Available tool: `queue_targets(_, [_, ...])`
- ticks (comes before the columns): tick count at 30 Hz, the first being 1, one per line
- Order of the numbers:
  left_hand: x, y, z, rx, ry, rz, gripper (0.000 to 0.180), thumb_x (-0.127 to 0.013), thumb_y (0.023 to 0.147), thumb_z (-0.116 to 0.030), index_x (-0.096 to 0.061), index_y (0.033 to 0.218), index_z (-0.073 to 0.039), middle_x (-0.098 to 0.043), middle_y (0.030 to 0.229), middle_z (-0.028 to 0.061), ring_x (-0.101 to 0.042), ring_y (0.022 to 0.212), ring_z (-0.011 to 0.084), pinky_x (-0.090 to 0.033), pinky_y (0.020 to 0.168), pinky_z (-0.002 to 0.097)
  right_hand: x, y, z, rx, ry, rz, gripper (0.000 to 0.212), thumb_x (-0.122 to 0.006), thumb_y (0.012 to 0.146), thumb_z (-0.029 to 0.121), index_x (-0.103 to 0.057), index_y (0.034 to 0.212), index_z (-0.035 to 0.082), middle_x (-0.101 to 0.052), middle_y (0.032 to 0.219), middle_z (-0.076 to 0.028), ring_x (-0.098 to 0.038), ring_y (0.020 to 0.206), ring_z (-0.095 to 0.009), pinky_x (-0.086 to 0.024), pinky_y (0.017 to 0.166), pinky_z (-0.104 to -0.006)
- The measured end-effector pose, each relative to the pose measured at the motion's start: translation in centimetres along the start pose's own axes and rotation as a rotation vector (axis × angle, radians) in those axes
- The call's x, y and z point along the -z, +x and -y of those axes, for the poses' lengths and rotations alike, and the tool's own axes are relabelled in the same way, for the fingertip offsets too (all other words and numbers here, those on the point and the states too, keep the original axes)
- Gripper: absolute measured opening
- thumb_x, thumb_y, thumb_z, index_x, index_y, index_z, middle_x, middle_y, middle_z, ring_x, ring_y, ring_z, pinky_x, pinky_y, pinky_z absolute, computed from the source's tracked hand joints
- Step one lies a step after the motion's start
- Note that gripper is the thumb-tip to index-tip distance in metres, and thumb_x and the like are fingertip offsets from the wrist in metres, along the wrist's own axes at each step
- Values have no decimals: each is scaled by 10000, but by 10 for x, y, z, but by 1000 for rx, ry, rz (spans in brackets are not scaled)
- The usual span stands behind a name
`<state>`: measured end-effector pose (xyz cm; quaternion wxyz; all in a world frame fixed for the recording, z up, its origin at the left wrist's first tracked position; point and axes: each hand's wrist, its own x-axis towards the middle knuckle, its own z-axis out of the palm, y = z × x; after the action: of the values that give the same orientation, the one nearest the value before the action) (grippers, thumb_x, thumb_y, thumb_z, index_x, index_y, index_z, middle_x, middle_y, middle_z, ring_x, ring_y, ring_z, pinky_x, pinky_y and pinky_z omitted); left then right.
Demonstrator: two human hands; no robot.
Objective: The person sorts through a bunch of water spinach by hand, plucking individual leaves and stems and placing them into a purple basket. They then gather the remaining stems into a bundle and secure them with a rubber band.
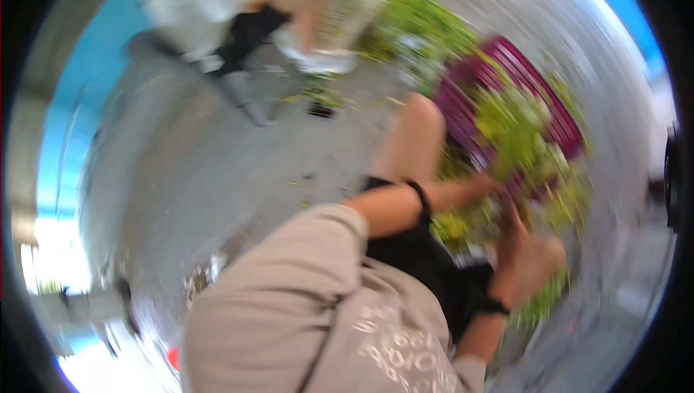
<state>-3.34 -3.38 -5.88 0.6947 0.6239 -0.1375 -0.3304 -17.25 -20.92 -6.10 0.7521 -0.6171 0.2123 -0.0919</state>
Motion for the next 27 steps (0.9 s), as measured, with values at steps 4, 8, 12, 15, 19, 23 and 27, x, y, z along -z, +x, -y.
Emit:
queue_targets(4, [-11,-3,-9,12,-35,-106,517,-793,731,-137,-658,1213,-6,-703,1068,169,-659,999,263,-515,908,413,9,13,-4,-30,10,-49,205,-690,958,150,-665,1147,73,-655,931,-10,-601,773,-113,-484,677,-293])
queue_targets(8, [-8,-13,-30,81,-81,-80,517,-842,752,-179,-663,1206,-11,-712,1002,140,-682,905,215,-538,856,379,-5,20,5,-55,46,-4,142,-686,966,134,-658,1092,74,-578,827,42,-511,688,-62,-401,593,-248])
queue_targets(12, [-19,-14,-33,-42,-199,-41,528,-889,735,-209,-675,1183,-28,-713,1020,97,-671,932,185,-537,852,345,-44,-3,35,14,6,-81,76,-703,950,154,-644,948,107,-449,664,70,-393,583,-58,-299,570,-252])
queue_targets(15, [-16,-10,-29,-74,-199,70,522,-901,715,-206,-681,1161,-47,-707,1007,79,-666,941,187,-529,850,349,-53,-9,41,50,-67,-35,88,-715,940,163,-663,955,94,-472,683,62,-418,589,-64,-313,568,-257])
queue_targets(19, [-22,-10,-18,-46,-248,100,480,-909,685,-202,-704,1095,-60,-713,982,66,-673,912,187,-526,839,348,-46,-10,36,31,-171,9,150,-742,906,177,-679,990,71,-544,769,48,-488,665,-82,-371,606,-267])
queue_targets(23, [-32,-19,-16,70,-327,92,387,-832,750,-169,-725,1094,-29,-725,1011,67,-671,915,183,-529,846,356,-33,-21,33,-65,-150,-56,225,-722,890,149,-686,1095,61,-648,925,6,-572,775,-105,-430,661,-270])
queue_targets(27, [-5,13,24,-224,-46,112,363,-776,849,-321,-754,1099,-59,-731,1009,45,-667,856,205,-555,746,369,-54,-21,38,192,-387,-79,181,-693,957,215,-700,1108,115,-586,830,62,-496,706,-75,-362,605,-246])
